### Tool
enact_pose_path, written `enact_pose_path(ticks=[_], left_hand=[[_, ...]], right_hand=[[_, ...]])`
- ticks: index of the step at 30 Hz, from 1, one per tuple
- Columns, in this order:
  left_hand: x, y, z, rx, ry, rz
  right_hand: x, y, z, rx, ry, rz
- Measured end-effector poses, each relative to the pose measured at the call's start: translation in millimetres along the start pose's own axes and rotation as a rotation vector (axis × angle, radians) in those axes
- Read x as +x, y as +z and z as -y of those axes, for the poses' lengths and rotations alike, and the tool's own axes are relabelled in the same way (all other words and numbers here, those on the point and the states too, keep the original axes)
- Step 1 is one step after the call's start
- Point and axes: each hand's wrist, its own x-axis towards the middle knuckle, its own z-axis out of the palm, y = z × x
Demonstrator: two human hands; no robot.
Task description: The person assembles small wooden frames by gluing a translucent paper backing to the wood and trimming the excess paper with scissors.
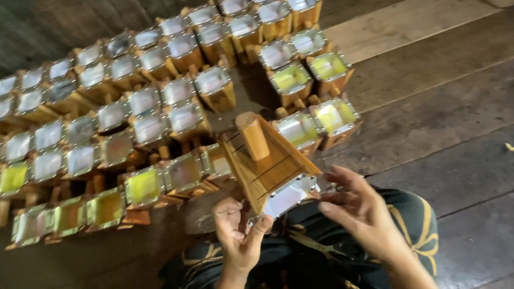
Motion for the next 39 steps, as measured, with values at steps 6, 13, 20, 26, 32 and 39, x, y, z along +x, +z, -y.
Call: enact_pose_path(ticks=[6,13,20,26,32,39], left_hand=[[-10.1,-4.0,-9.4,-0.101,0.074,0.071],[0.8,-26.8,-11.1,-0.235,0.014,0.069],[-1.3,-70.7,17.1,-0.587,-0.171,0.111],[5.6,-94.1,-2.1,-0.453,-0.139,0.181],[14.4,-109.1,-33.0,-0.333,-0.188,0.197],[24.7,-125.0,-58.5,-0.162,-0.17,0.297]], right_hand=[[26.0,64.3,-30.4,-0.252,0.061,-0.095],[16.2,73.4,-10.4,-0.23,0.038,-0.056],[11.9,58.1,3.6,-0.328,-0.098,0.149],[11.8,71.0,4.8,-0.376,-0.26,0.173],[16.8,95.7,11.4,-0.235,-0.195,0.308],[23.3,106.9,-7.1,0.0,-0.164,0.334]])
